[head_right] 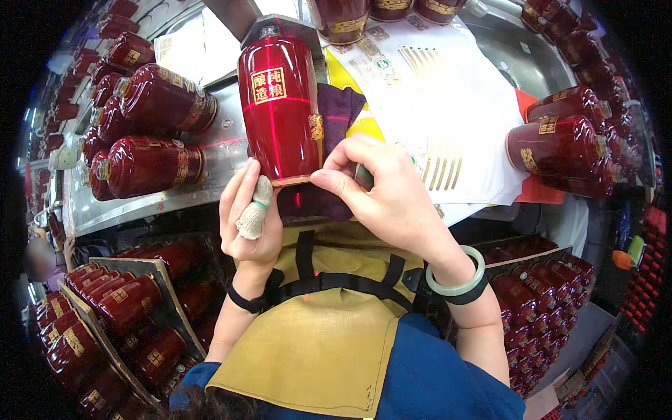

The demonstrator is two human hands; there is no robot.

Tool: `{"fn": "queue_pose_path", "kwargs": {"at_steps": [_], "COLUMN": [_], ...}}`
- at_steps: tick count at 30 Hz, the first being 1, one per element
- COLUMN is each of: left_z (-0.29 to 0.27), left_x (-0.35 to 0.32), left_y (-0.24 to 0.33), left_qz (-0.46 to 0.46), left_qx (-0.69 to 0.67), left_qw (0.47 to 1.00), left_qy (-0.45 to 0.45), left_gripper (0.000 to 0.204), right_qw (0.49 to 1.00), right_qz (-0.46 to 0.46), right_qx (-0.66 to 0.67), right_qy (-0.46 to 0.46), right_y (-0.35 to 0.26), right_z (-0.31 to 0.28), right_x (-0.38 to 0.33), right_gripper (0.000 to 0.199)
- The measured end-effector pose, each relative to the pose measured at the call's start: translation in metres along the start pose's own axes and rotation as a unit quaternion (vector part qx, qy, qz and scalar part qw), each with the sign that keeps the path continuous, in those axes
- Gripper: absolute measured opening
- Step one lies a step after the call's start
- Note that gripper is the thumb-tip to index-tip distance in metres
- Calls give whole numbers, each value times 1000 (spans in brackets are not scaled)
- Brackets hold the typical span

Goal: Applying decorative gold labels to red ceramic liquor bottles by hand.

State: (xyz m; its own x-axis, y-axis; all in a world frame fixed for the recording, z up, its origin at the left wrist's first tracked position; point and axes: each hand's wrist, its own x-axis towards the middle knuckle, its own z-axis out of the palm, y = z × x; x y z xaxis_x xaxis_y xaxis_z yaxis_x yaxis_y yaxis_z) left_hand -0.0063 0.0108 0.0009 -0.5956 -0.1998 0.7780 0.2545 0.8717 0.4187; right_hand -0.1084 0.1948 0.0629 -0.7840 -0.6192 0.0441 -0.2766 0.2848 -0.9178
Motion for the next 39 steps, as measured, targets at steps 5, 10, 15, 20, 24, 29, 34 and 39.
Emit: {"fn": "queue_pose_path", "kwargs": {"at_steps": [5,10,15,20,24,29,34,39], "left_z": [-3,7,4,2,3,1,2,4], "left_x": [4,6,18,3,0,0,1,5], "left_y": [4,10,14,3,3,6,7,13], "left_qz": [9,37,7,-39,-38,-20,7,13], "left_qx": [15,42,-19,-38,-46,-21,3,16], "left_qw": [1000,998,1000,999,998,1000,1000,1000], "left_qy": [-14,33,-20,2,10,7,1,5], "left_gripper": [24,42,36,34,38,39,36,35], "right_qw": [1000,1000,999,999,999,999,999,999], "right_qz": [-2,-9,-8,-16,-15,-21,-29,-21], "right_qx": [-9,-18,-18,-10,-1,-10,-18,-17], "right_qy": [9,15,25,34,43,40,40,35], "right_y": [5,10,12,3,5,2,1,2], "right_z": [0,2,6,11,13,11,11,12], "right_x": [1,3,2,2,1,3,3,4], "right_gripper": [23,23,22,21,19,18,18,18]}}
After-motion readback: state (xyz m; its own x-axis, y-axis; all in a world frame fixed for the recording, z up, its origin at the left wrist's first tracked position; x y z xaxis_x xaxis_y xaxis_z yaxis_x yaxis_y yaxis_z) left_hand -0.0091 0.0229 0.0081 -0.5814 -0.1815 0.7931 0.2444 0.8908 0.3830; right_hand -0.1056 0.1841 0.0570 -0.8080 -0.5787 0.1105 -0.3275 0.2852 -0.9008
